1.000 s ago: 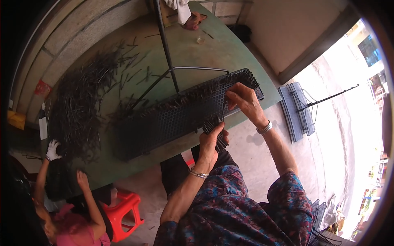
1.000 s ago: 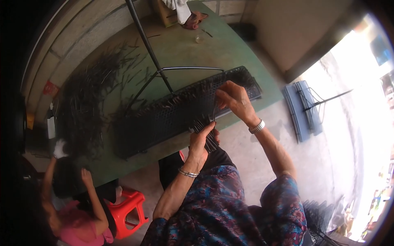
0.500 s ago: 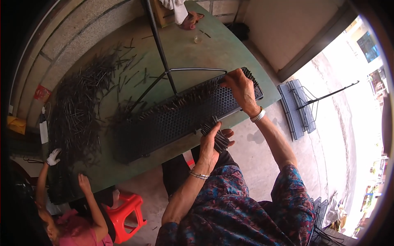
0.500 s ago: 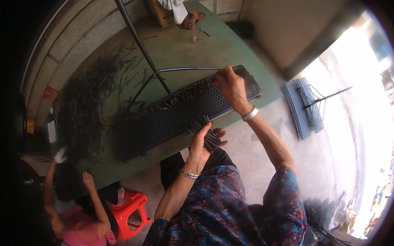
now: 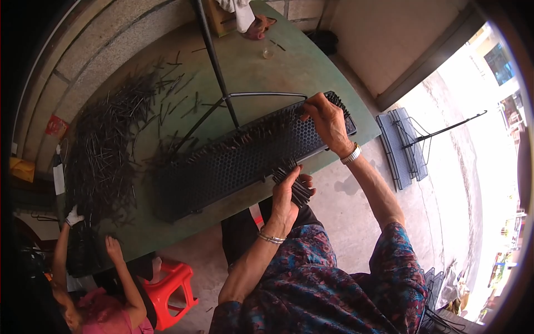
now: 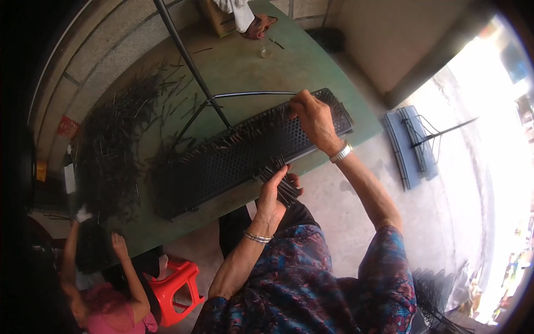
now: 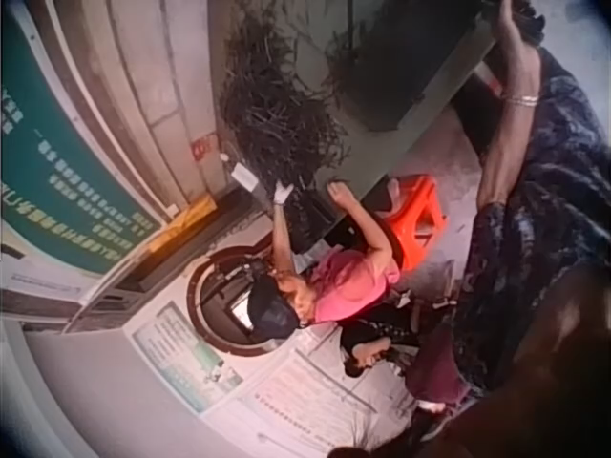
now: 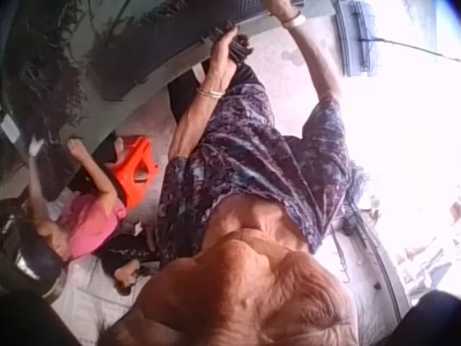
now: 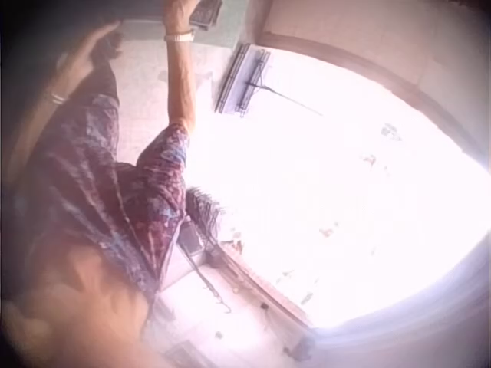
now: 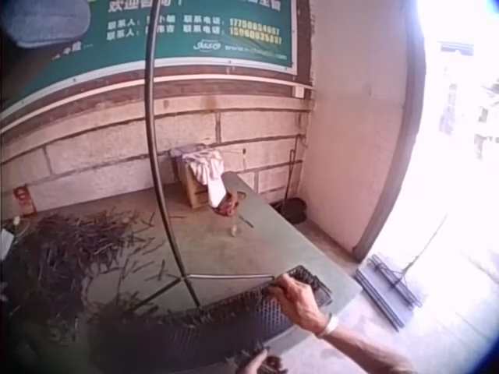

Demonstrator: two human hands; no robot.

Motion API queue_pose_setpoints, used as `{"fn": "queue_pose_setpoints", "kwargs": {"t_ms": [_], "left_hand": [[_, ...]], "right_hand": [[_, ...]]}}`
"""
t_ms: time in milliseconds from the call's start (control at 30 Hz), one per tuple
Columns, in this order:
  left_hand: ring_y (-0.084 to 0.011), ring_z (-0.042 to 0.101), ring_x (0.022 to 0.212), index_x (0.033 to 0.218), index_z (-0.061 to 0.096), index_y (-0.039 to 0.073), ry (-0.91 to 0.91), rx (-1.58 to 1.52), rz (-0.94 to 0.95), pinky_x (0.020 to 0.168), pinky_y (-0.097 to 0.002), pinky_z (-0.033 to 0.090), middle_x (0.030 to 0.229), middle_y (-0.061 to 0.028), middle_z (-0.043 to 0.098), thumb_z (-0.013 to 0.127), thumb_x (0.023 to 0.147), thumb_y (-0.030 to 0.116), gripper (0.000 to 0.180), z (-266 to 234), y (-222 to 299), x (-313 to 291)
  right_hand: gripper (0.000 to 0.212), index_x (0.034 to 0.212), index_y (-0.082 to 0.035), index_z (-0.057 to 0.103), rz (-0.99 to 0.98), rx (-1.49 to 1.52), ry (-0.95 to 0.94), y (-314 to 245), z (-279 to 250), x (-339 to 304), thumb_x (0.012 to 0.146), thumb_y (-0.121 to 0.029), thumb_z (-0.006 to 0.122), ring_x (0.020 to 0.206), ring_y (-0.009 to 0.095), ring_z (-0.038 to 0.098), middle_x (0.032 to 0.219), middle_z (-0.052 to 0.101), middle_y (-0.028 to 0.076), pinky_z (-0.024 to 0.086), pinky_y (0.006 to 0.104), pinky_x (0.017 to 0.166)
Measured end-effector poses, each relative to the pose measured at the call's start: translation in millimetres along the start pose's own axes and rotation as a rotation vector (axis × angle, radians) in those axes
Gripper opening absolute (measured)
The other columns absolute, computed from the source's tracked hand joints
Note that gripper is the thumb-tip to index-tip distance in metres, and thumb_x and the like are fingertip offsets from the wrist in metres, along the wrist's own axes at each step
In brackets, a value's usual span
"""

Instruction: Inserting small black rods into a perforated metal grid for assembly.

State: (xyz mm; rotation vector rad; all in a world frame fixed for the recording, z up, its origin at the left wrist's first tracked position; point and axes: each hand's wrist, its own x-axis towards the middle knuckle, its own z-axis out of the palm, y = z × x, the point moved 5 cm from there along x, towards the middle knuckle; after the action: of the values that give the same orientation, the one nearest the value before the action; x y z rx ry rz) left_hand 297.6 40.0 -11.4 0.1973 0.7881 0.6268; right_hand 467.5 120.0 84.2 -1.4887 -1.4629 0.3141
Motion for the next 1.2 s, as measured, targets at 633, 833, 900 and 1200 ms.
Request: {"fn": "queue_pose_setpoints", "kwargs": {"t_ms": [633, 833, 900, 1200], "left_hand": [[-0.0141, 0.061, 0.069, 0.096, 0.059, 0.013, -0.024, -0.022, 0.038, 0.060, -0.0338, 0.054, 0.087, -0.0096, 0.069, 0.062, 0.094, 0.022, 0.009, -4.3, -3.7, 2.2], [-0.0145, 0.061, 0.071, 0.098, 0.061, 0.012, -0.021, -0.027, 0.044, 0.064, -0.0354, 0.055, 0.088, -0.0086, 0.068, 0.061, 0.094, 0.023, 0.012, -6.0, -7.2, 4.9], [-0.0144, 0.061, 0.073, 0.101, 0.063, 0.011, -0.002, -0.036, 0.046, 0.068, -0.0370, 0.055, 0.087, -0.0067, 0.067, 0.061, 0.095, 0.024, 0.015, -5.8, -7.3, 3.8], [-0.0140, 0.061, 0.073, 0.100, 0.065, 0.010, -0.013, -0.007, 0.053, 0.067, -0.0355, 0.053, 0.080, -0.0031, 0.063, 0.061, 0.094, 0.024, 0.015, -4.5, -6.6, 0.6]], "right_hand": [[0.003, 0.094, -0.001, 0.057, -0.113, 0.026, -0.219, -4.4, 0.9, 10.0, 0.092, -0.003, 0.059, 0.072, 0.015, 0.067, 0.080, 0.064, 0.007, 0.052, 0.0281, 0.066], [0.004, 0.094, 0.000, 0.057, -0.163, 0.111, -0.379, -8.8, 3.0, 11.1, 0.091, -0.002, 0.059, 0.078, 0.016, 0.066, 0.084, 0.063, 0.008, 0.052, 0.0291, 0.071], [0.004, 0.094, 0.000, 0.057, -0.186, 0.140, -0.418, -11.2, 3.3, 9.8, 0.091, -0.002, 0.059, 0.080, 0.016, 0.065, 0.085, 0.062, 0.008, 0.052, 0.0294, 0.072], [0.003, 0.094, -0.002, 0.058, -0.159, 0.096, -0.382, -16.6, 2.1, 5.3, 0.092, -0.004, 0.058, 0.078, 0.017, 0.064, 0.083, 0.062, 0.007, 0.051, 0.0309, 0.073]]}}
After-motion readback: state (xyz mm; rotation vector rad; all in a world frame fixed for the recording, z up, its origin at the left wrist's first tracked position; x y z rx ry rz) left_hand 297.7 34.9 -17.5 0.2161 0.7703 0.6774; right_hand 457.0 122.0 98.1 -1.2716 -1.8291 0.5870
